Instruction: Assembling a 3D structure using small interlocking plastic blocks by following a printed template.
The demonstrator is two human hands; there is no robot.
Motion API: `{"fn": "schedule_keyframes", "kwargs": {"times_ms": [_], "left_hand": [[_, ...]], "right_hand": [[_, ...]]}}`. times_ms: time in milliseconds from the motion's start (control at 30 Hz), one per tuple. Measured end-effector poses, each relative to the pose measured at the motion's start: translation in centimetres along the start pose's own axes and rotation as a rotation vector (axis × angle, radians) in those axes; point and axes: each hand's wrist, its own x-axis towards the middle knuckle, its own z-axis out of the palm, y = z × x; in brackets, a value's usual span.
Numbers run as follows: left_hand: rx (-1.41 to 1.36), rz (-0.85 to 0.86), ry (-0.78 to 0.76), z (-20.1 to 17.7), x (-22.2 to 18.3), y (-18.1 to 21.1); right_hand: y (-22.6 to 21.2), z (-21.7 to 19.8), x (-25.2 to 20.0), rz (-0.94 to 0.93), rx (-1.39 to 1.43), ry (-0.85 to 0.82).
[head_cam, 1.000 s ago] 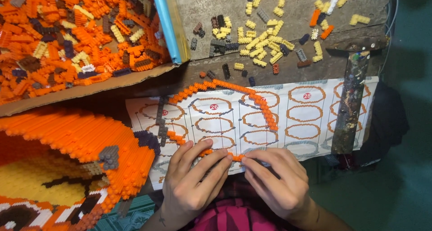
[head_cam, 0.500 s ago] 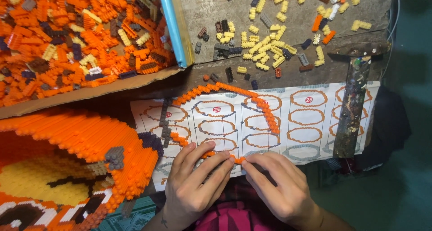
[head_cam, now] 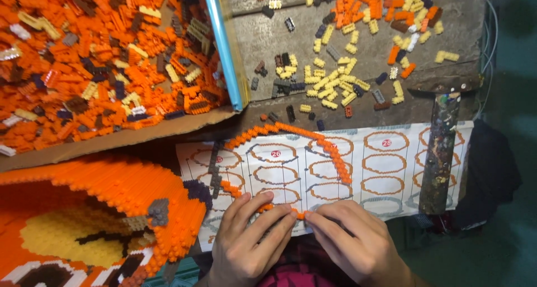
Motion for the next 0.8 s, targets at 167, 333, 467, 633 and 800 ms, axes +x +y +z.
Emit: {"fn": "schedule_keyframes", "kwargs": {"times_ms": [167,333,467,633,800], "left_hand": [[0.010,0.016,-0.029,-0.1,0.0,-0.2],[0.009,0.009,-0.029,-0.1,0.1,-0.2],[0.000,0.006,-0.040,-0.2,0.1,-0.2],[0.039,0.023,0.001,0.0,0.2,-0.1],[-0.015,0.239,0.104,-0.4,-1.2,-0.9]], "right_hand": [[0.4,0.0,0.3,0.034,0.036,-0.032],[0.7,-0.2,0.5,0.066,0.060,-0.084],[0.8,-0.3,0.7,0.129,0.087,-0.139],[0.8,0.0,0.3,0.146,0.085,-0.132],[1.4,0.6,-0.3,0.093,0.083,-0.068]]}}
